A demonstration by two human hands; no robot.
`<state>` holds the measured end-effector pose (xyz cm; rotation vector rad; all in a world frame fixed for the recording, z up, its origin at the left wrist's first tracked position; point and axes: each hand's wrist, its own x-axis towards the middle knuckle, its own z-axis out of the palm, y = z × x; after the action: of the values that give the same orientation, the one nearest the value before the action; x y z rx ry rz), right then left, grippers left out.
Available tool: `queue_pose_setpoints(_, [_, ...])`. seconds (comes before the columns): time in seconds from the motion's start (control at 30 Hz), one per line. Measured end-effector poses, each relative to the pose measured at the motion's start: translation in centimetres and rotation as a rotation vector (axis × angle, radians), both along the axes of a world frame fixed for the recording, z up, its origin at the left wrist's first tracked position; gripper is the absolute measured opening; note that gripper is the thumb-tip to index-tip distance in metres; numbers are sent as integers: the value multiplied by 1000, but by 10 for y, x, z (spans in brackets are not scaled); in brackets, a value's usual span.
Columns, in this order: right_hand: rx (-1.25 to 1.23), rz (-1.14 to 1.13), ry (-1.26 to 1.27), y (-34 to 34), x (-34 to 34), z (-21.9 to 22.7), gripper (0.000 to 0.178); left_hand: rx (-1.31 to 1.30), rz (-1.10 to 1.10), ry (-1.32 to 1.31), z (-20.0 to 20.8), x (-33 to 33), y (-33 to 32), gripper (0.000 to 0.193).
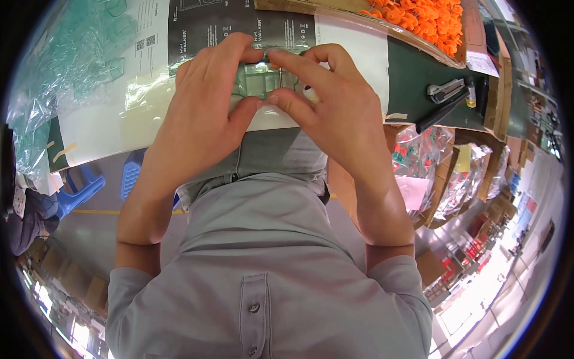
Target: Assembling small orange components onto white plastic rods at a manufacturing workstation.
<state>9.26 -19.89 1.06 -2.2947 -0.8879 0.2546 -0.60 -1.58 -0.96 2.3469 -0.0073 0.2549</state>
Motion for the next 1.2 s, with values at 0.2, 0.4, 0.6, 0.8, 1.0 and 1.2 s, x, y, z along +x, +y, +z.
queue_pose_setpoints(0.2, [-132, -21, 46, -14, 7, 0, 52, 57, -35, -56, -2, 0, -3, 68])
queue_pose_setpoints(0.4, [258, 79, 191, -16, -9, 12, 68, -201, -120, -186, -3, -2, 4, 69])
queue_pose_setpoints(0.6, [566, 250, 68, -12, -14, 13, 88, -450, -215, -289, 3, 1, -1, 68])
queue_pose_setpoints(0.8, [590, 304, -26, -11, -12, 11, 88, -427, -235, -302, 2, 0, -6, 70])
queue_pose_setpoints(1.0, [590, 322, -114, -6, -11, 9, 87, -517, -225, -264, -2, -1, -9, 69])
queue_pose_setpoints(1.2, [598, 307, -40, -5, -12, 9, 82, -533, -195, -289, -3, -2, -9, 69])
